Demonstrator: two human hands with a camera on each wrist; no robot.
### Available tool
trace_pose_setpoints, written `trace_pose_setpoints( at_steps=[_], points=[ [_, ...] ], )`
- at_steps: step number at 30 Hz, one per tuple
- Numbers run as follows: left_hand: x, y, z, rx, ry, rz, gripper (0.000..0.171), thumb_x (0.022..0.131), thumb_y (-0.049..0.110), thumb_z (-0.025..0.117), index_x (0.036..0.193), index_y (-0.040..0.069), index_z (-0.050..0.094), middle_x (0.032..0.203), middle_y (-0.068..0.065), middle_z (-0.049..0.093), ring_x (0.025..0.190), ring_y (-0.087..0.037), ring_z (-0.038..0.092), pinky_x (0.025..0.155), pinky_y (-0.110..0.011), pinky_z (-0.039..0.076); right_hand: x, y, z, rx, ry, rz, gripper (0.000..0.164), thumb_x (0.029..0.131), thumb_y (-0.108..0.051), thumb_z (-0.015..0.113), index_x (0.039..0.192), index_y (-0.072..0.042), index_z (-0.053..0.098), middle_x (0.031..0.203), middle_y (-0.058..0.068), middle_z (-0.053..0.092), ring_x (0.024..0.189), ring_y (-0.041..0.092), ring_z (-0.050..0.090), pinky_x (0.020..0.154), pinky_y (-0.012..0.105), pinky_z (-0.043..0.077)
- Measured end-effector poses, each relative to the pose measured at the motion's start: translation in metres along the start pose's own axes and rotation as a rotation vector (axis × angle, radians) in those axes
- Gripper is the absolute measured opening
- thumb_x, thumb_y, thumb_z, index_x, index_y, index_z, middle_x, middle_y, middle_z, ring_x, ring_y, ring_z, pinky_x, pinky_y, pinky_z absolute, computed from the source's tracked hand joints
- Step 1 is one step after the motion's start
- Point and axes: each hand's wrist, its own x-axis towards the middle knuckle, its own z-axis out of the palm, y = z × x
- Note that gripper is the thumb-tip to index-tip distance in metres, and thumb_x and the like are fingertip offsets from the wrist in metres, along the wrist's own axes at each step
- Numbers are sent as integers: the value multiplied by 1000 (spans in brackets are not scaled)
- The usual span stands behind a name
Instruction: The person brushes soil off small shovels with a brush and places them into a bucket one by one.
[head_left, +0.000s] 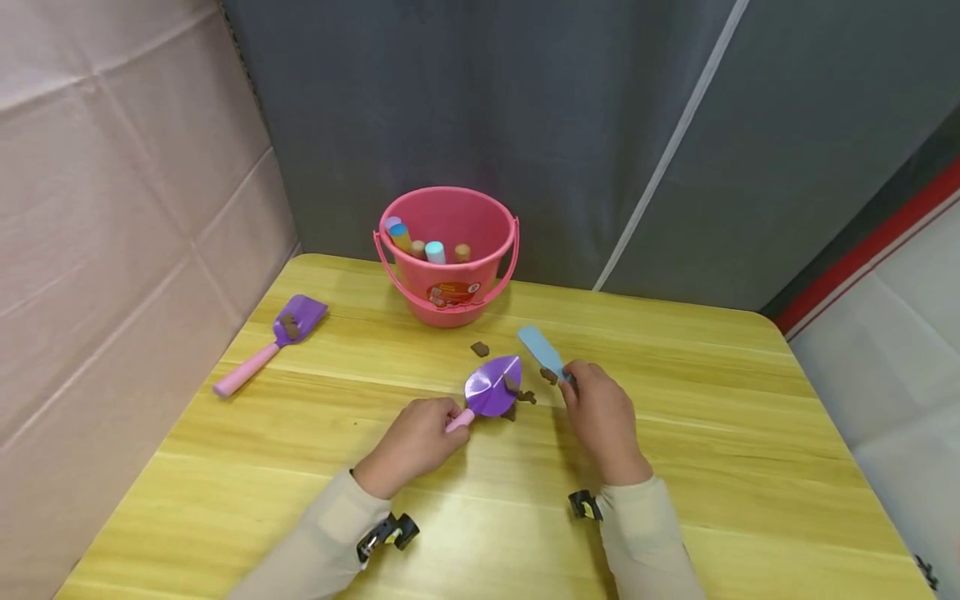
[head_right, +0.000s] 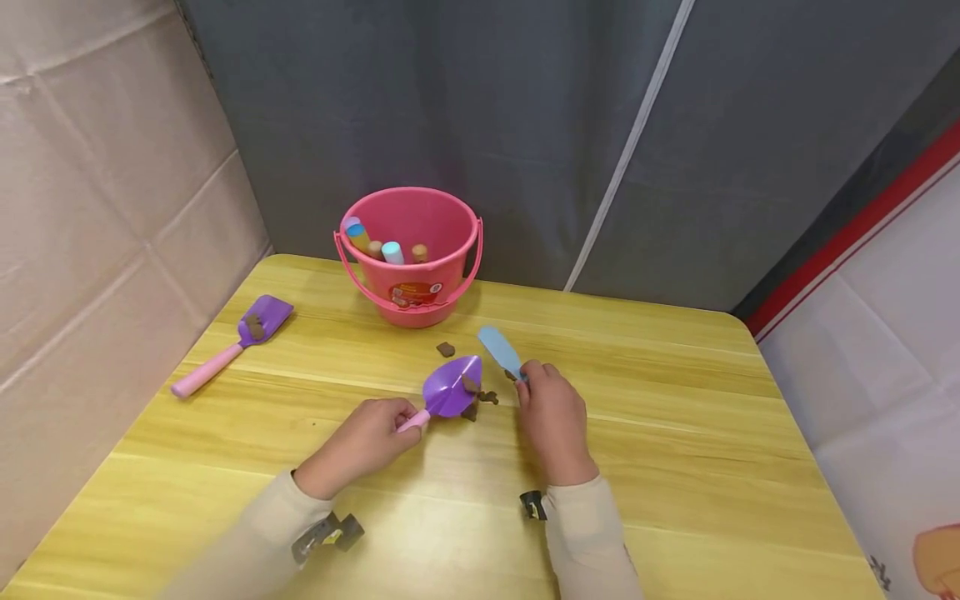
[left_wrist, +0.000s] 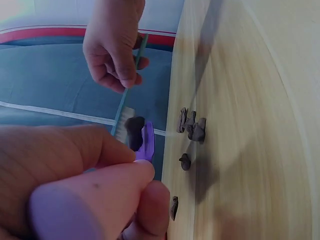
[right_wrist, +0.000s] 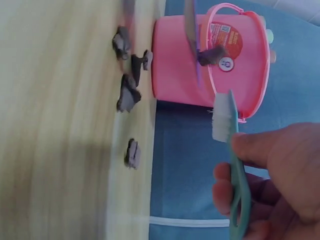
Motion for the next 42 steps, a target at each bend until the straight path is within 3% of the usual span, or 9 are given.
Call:
trace_pose_setpoints(
  at_steps=[4, 9, 11, 21, 28, 35, 38, 42],
  points=[
    [0, -1, 0, -3, -2, -6, 6, 87, 10, 68, 88, 5, 67, 67, 2, 55, 52, -10, 46, 50, -27, 41, -1, -6, -2, 46, -25, -68, 15, 92, -12, 71, 105, -5, 67, 93, 7, 68, 74, 22, 62, 65, 43, 52],
    [1, -1, -1, -14, -3, -24, 9, 88, 11, 68, 92, 3, 67, 67, 1, 55, 52, -11, 47, 49, -28, 42, -6, -15, 2, 76, -155, -251, 14, 90, -13, 75, 103, -11, 68, 91, -1, 65, 72, 14, 58, 66, 36, 52],
    [1, 0, -2, -21, -7, -43, 11, 89, 12, 68, 95, 3, 67, 67, 1, 56, 52, -11, 47, 49, -28, 42, -8, -16, 4, 71, -193, -277, 13, 90, -14, 75, 101, -13, 68, 88, -4, 64, 69, 11, 56, 65, 34, 51],
    [0, 2, -4, -10, -11, -50, 12, 89, 11, 68, 97, 2, 67, 68, 1, 56, 54, -12, 48, 51, -29, 42, -5, -16, 4, 71, -204, -158, 9, 89, -12, 75, 96, -12, 69, 85, -2, 63, 65, 13, 50, 62, 34, 47],
    [-2, -1, -6, 1, -29, -51, 7, 90, 11, 67, 91, 4, 65, 67, 0, 54, 53, -12, 47, 49, -28, 41, -1, -5, 6, 28, -111, -111, 11, 90, -12, 74, 100, -8, 69, 91, 5, 68, 74, 22, 64, 66, 43, 53],
    [-1, -6, -7, -46, -42, -86, 7, 92, 12, 66, 91, 5, 64, 67, -1, 54, 52, -12, 46, 47, -28, 40, 2, 4, 2, -11, -23, -28, 11, 91, -11, 73, 97, -5, 67, 87, 8, 67, 70, 24, 62, 59, 44, 51],
    [-1, -7, -6, -70, -50, -98, 8, 92, 12, 65, 94, 4, 64, 67, -2, 54, 50, -12, 46, 44, -26, 38, 2, 1, 0, 8, -37, -42, 12, 92, -12, 72, 100, -5, 67, 88, 8, 67, 68, 21, 59, 59, 41, 50],
    [0, -8, -4, -84, -44, -100, 9, 92, 12, 64, 95, 3, 63, 66, -2, 54, 49, -12, 45, 42, -26, 38, 0, -9, 0, 51, -129, -141, 13, 91, -13, 73, 103, -9, 68, 90, 2, 65, 68, 16, 53, 63, 36, 48]
  ],
)
